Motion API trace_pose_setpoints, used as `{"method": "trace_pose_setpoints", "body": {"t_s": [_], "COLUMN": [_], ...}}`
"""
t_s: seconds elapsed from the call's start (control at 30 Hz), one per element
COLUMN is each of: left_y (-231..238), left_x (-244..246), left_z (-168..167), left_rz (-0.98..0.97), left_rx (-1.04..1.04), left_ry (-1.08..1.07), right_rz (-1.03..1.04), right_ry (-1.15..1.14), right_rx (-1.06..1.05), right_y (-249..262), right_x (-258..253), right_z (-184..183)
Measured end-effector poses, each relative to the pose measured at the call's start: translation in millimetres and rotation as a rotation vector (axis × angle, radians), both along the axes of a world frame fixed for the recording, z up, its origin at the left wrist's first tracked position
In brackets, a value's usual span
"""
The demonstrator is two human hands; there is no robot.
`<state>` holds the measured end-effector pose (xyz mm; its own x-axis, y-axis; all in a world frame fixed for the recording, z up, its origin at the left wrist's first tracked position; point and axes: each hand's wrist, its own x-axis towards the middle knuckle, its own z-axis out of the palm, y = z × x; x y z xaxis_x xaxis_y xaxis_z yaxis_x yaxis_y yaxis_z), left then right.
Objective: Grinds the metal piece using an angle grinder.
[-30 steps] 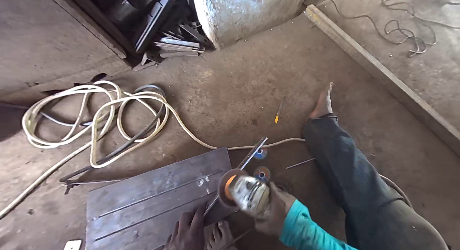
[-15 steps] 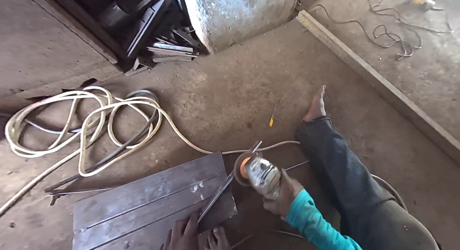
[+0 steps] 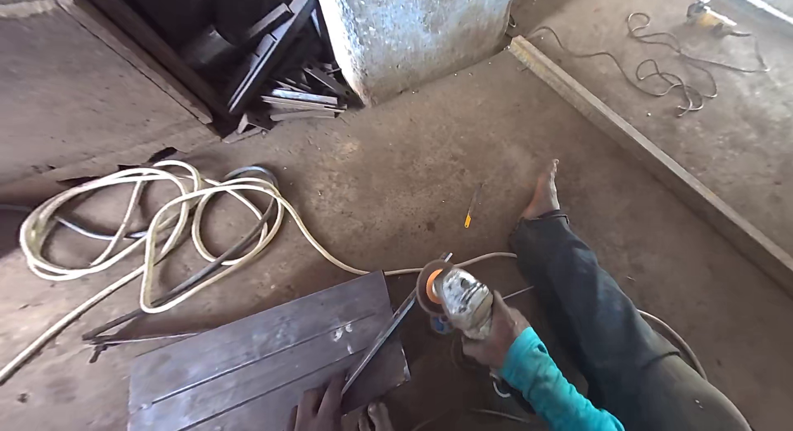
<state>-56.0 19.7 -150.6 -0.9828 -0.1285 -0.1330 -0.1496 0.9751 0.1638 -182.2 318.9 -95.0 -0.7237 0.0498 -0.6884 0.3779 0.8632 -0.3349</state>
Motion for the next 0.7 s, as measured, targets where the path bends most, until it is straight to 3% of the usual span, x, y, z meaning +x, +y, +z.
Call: {"method": "trace_pose_setpoints", "body": {"t_s": [0.13, 0.37, 0.6, 0.7], "left_y": [3, 1, 2, 2], "left_x": [-2, -2, 0, 0], "left_z": [5, 4, 0, 1], "left_rz": [0.016, 0.001, 0.008, 0.018], "left_rx": [0.030, 0.014, 0.040, 0.021], "left_ry": [0.003, -0.032, 0.036, 0.011], "right_rz": [0.114, -0.084, 0.104, 0.049], "right_ry": [-0.017, 0.087, -0.009, 0.048], "right_rx": [-0.069, 0.044, -0.044, -0.023], "right_y": [-13, 11, -8, -4], "right_x": [21, -16, 15, 6], "right_z": [-3, -4, 0, -2]}}
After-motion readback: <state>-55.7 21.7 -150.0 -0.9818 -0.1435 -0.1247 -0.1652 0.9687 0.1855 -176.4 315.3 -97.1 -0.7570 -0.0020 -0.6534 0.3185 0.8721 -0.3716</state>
